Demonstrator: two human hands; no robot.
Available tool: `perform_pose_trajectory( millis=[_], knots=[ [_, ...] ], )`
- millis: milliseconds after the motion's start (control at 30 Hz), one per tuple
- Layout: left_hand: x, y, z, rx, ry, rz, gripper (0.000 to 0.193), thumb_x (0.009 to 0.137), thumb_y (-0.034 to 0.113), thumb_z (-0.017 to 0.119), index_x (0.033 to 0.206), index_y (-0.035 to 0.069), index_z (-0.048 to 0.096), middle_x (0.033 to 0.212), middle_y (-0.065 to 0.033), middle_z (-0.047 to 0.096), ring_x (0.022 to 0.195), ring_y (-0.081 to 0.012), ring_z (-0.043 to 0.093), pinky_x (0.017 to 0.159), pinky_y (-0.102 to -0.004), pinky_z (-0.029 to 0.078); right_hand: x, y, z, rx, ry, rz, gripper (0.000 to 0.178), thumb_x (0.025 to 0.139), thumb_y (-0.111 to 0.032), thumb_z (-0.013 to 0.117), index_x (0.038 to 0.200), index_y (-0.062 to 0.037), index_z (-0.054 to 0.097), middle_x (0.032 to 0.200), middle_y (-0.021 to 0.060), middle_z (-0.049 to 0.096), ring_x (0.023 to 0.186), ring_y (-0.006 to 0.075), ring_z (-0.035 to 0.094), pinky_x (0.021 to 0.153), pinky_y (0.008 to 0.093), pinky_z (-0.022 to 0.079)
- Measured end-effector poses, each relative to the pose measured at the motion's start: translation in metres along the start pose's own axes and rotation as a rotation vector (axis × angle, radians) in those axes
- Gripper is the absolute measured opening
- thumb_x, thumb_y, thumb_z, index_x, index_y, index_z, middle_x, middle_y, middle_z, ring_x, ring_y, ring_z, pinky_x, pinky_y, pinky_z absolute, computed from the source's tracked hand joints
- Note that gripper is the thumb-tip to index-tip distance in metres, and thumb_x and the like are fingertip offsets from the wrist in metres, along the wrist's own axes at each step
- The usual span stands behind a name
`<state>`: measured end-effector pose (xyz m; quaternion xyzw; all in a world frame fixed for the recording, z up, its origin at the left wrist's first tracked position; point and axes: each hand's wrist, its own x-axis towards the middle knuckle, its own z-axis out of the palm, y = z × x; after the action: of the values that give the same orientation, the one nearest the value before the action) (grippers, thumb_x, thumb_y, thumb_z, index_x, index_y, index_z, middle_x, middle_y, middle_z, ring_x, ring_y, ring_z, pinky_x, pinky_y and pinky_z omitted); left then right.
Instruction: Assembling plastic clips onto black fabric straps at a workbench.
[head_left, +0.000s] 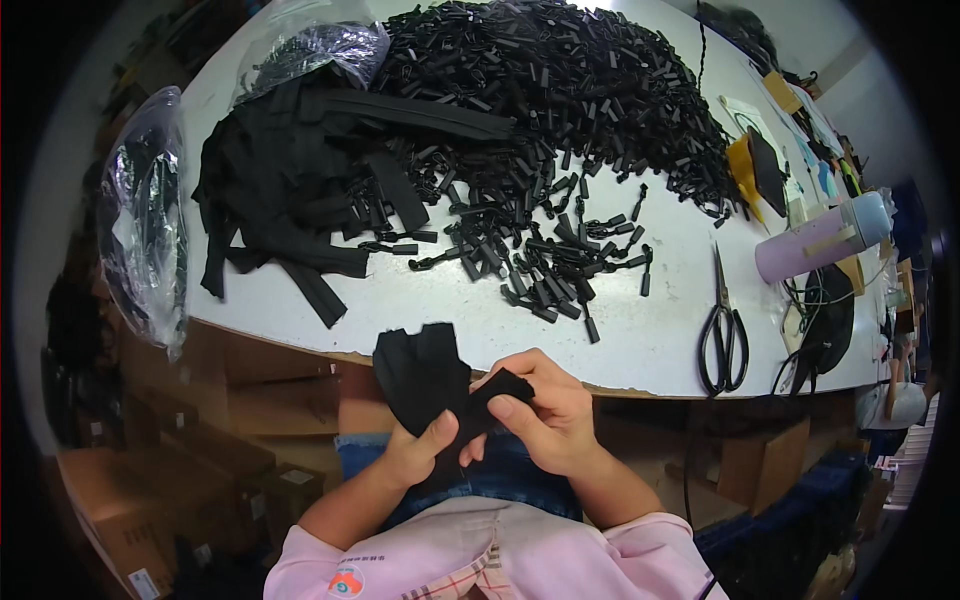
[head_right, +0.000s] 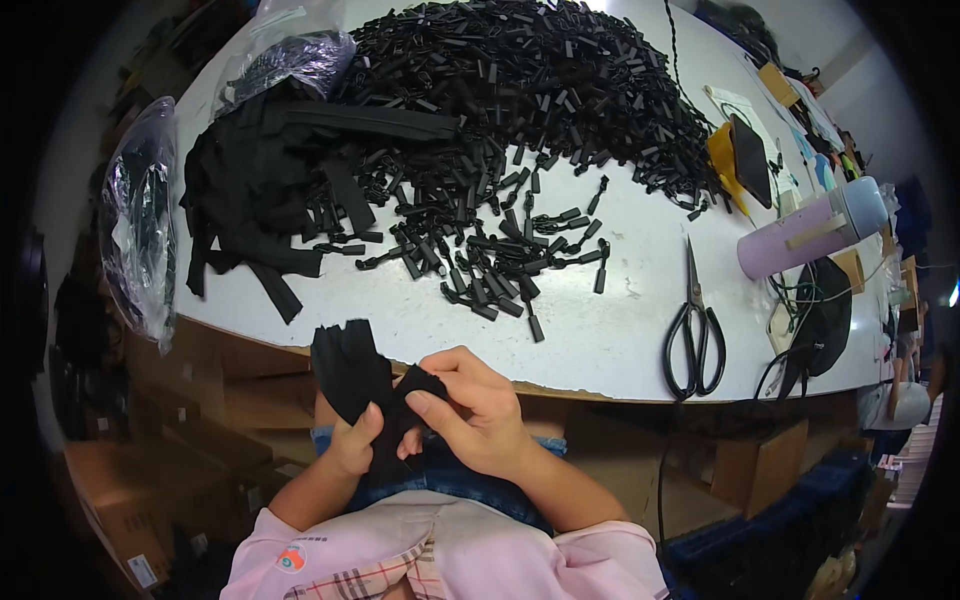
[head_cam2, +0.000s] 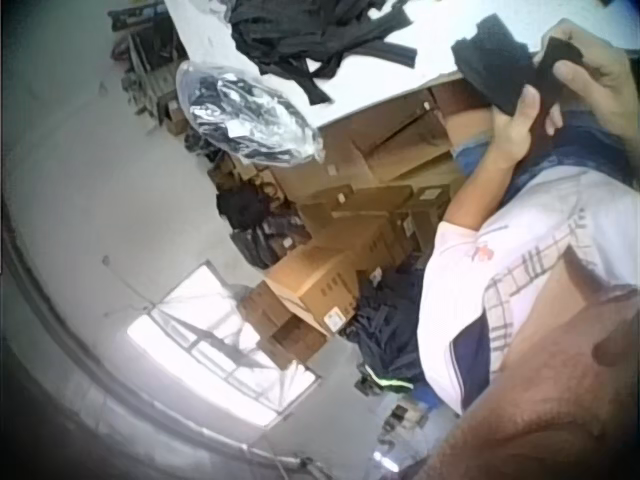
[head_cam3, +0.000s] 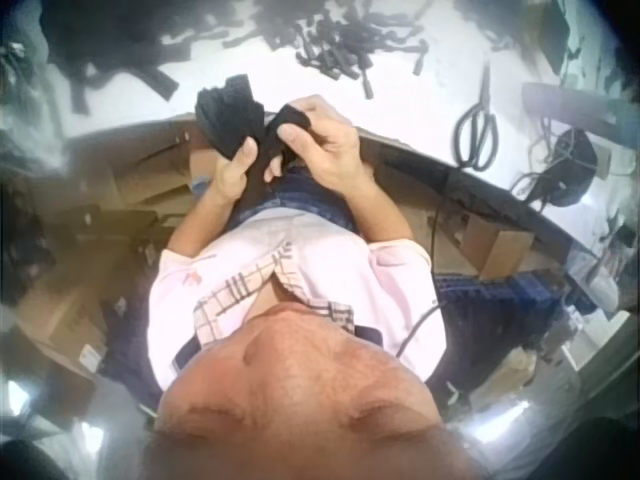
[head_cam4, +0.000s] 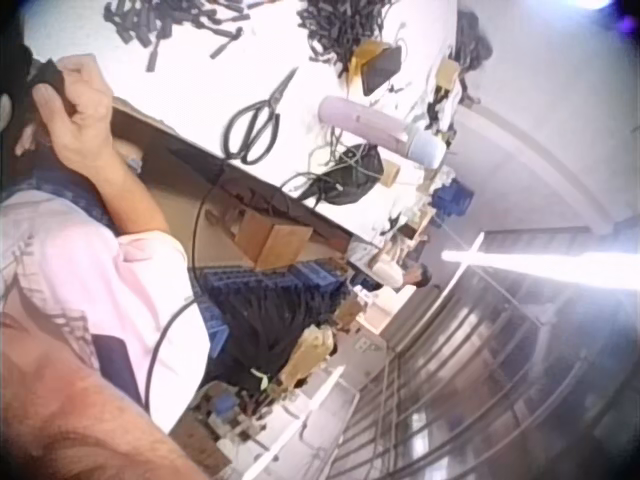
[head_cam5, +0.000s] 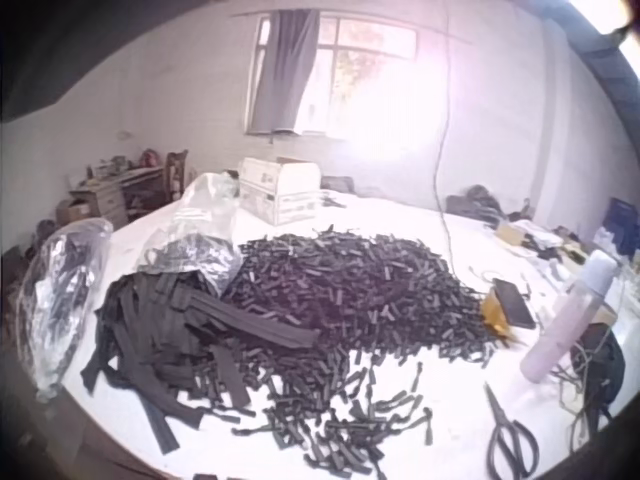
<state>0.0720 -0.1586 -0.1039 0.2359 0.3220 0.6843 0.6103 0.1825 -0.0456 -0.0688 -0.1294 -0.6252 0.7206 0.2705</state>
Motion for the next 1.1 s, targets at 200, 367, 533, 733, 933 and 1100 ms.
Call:
perform_pose_trajectory(
  millis=[200, 367, 533, 733, 933, 1100],
  knots=[
    [0.006, 0.008, 0.011, 0.12, 0.336, 0.047, 0.03, 0.081, 0.025, 0.052, 0.094, -0.001, 0.05, 0.074, -0.0099, 0.056, 0.063, -0.0138, 0.055, 0.054, -0.0236, 0.044, -0.006, -0.007, -0.003, -0.41, -0.034, -0.135, 0.009, 0.076, -0.003, 0.053, 0.08, 0.0051, 0.055, 0.079, 0.0124, 0.054, 0.063, 0.0182, 0.056, 0.056, 0.027, 0.045],
    [0.001, 0.019, -0.006, 0.513, 0.403, -0.023, 0.02, 0.08, 0.017, 0.052, 0.083, -0.003, 0.053, 0.067, -0.0085, 0.055, 0.059, -0.0147, 0.054, 0.06, -0.0257, 0.044, -0.003, -0.037, -0.013, -0.056, -0.667, -0.182, 0.013, 0.073, -0.003, 0.056, 0.083, 0.0037, 0.052, 0.078, 0.0129, 0.053, 0.065, 0.0275, 0.053, 0.055, 0.0308, 0.044],
    [0.004, 0.013, -0.004, 0.2, -0.189, 0.123, 0.048, 0.07, 0.022, 0.067, 0.109, 0.004, 0.045, 0.103, -0.0077, 0.048, 0.094, -0.0161, 0.048, 0.076, -0.0283, 0.042, 0.011, -0.024, 0.013, -0.491, -0.3, -0.325, 0.024, 0.066, 0.002, 0.06, 0.089, 0.0019, 0.054, 0.077, 0.0122, 0.054, 0.064, 0.0242, 0.055, 0.055, 0.0279, 0.045],
    [0.003, 0.017, -0.008, 0.51, 0.139, 0.157, 0.032, 0.072, 0.011, 0.063, 0.1, 0.001, 0.05, 0.096, -0.007, 0.052, 0.088, -0.0153, 0.051, 0.074, -0.027, 0.043, 0.02, -0.005, 0.005, -0.564, -0.171, -0.364, 0.032, 0.065, -0.003, 0.062, 0.095, 0.002, 0.053, 0.082, 0.0133, 0.054, 0.072, 0.0248, 0.054, 0.062, 0.0297, 0.044],
    [0.002, 0.021, -0.009, 0.519, 0.31, -0.137, 0.026, 0.075, 0.016, 0.061, 0.094, -0.001, 0.054, 0.068, -0.0026, 0.053, 0.054, -0.0067, 0.048, 0.05, -0.0195, 0.041, 0.04, -0.006, -0.038, -1.491, 0.096, -0.198, 0.045, 0.068, -0.029, 0.06, 0.107, -0.0078, 0.049, 0.113, 0.0108, 0.045, 0.108, 0.0281, 0.037, 0.09, 0.0472, 0.024],
    [0.005, 0.006, -0.016, 0.153, 0.1, -0.124, 0.03, 0.073, 0.018, 0.063, 0.094, -0.001, 0.053, 0.064, -0.0027, 0.052, 0.053, -0.0076, 0.049, 0.047, -0.0187, 0.04, 0.023, -0.014, -0.047, -1.572, 0.149, -0.231, 0.038, 0.067, -0.022, 0.062, 0.101, -0.0082, 0.054, 0.105, 0.0111, 0.049, 0.099, 0.0282, 0.043, 0.086, 0.0444, 0.029]
  ],
)
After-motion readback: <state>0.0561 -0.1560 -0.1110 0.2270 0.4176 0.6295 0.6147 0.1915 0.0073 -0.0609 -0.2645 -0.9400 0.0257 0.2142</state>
